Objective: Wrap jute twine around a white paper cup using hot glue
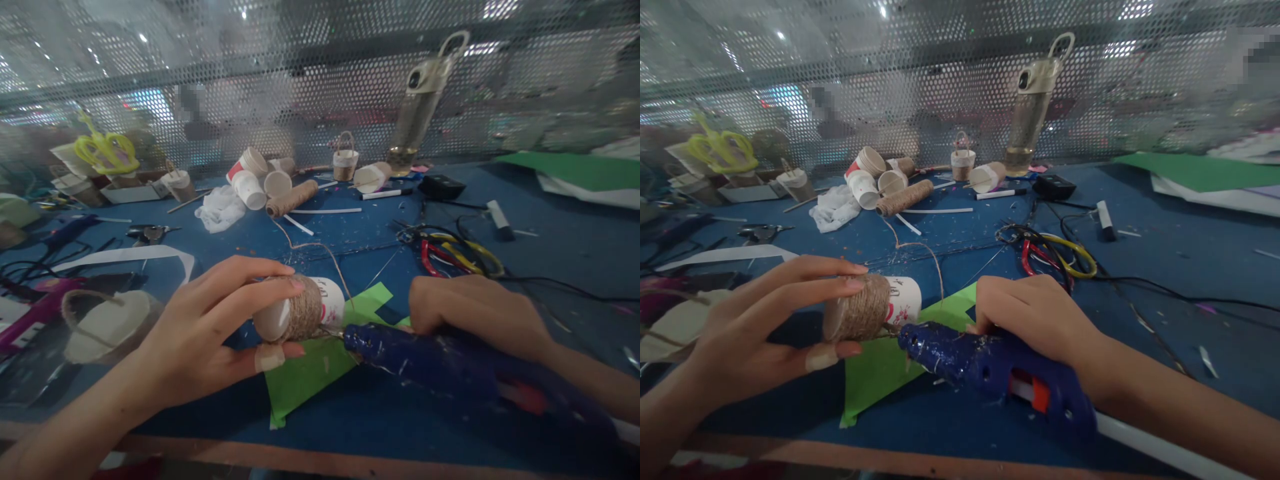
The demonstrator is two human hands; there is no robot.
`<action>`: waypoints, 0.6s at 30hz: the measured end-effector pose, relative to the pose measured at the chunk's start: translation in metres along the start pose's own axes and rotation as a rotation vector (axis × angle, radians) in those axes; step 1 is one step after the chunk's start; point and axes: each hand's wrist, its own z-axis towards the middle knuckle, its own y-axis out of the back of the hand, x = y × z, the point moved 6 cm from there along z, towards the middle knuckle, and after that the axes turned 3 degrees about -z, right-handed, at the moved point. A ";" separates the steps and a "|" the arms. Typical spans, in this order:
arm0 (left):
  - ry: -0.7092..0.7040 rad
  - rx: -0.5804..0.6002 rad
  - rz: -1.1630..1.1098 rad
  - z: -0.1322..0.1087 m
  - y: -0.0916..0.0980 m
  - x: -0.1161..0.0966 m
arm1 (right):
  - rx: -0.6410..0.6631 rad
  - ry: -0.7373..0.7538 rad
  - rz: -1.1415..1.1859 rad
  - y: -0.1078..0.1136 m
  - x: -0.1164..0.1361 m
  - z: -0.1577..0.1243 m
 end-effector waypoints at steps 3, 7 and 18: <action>-0.015 0.019 0.005 0.001 0.000 -0.001 | -0.062 0.040 0.068 0.000 -0.004 0.002; -0.022 0.023 -0.013 0.001 0.003 -0.002 | -0.074 0.076 0.080 -0.006 -0.021 0.007; 0.019 0.039 -0.147 0.001 0.003 0.003 | 0.060 -0.105 0.242 0.008 -0.007 0.006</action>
